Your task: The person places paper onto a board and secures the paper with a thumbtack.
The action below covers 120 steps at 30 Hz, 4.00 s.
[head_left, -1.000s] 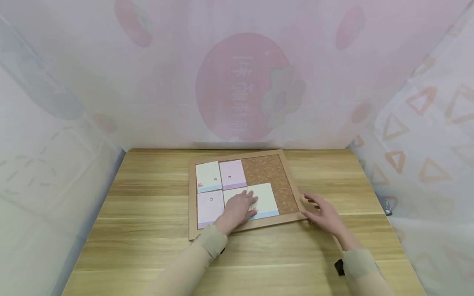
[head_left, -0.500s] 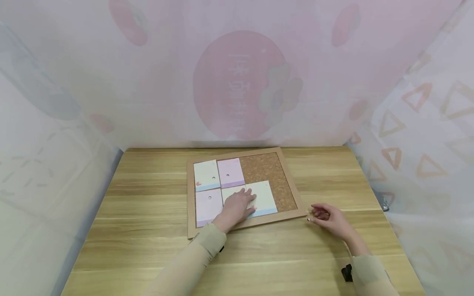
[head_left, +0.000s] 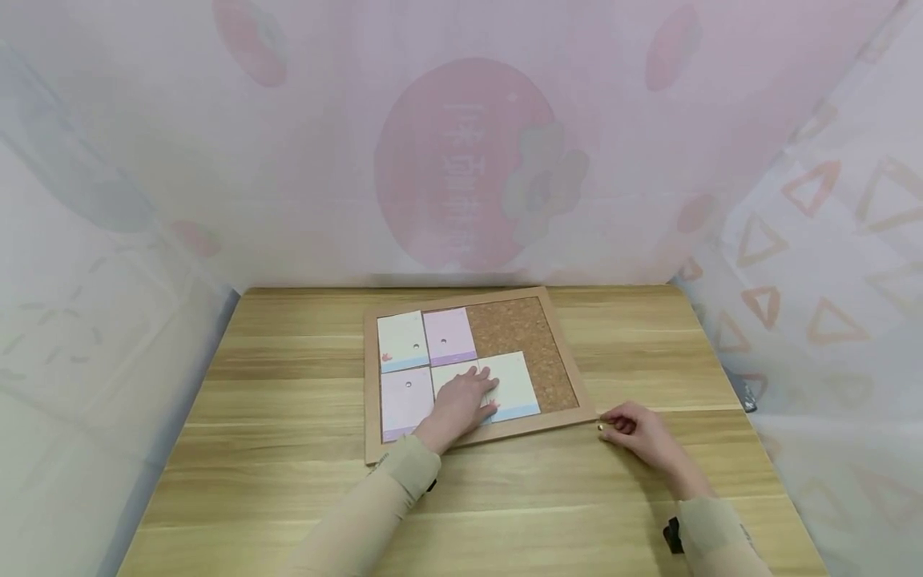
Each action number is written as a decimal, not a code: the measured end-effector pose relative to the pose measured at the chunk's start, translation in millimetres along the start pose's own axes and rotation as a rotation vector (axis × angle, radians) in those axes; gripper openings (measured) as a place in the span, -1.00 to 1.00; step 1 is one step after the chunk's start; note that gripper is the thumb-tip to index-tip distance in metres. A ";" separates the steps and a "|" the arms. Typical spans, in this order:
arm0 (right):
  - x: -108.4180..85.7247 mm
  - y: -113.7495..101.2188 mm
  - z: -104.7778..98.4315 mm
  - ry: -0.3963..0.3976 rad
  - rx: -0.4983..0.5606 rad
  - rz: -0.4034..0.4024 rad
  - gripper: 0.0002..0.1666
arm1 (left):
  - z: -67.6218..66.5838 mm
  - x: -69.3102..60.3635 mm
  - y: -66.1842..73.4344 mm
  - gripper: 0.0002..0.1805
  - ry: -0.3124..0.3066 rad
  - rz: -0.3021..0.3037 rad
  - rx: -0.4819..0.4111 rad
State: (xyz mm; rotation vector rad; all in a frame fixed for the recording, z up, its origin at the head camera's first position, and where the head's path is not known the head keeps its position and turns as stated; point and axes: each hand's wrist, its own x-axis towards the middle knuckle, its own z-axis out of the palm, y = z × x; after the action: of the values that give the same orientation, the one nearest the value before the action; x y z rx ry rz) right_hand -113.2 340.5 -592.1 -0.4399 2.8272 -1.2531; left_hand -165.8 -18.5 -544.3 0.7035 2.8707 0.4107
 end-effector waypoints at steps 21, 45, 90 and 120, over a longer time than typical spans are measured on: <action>3.7 0.7 8.4 0.055 -0.059 0.017 -0.91 | 4.8 0.1 -2.1 -0.47 0.009 -0.007 0.008; 3.1 -0.1 -4.4 -0.017 0.082 0.128 -0.88 | 6.6 0.3 -2.4 -0.47 0.024 -0.009 0.012; 29.3 -35.6 2.1 0.130 0.173 0.139 -0.79 | 5.3 -1.6 -1.9 -0.46 -0.004 -0.010 0.021; 54.1 -65.6 16.8 0.112 0.193 0.079 -0.83 | 1.9 -1.4 -0.6 -0.44 -0.028 -0.015 0.035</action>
State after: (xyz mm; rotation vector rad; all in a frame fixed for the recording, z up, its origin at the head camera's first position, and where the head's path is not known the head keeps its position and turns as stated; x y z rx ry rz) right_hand -146.8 272.2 -550.5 -0.2557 2.7431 -1.5607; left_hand -164.4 -19.3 -546.2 0.6871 2.8621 0.3465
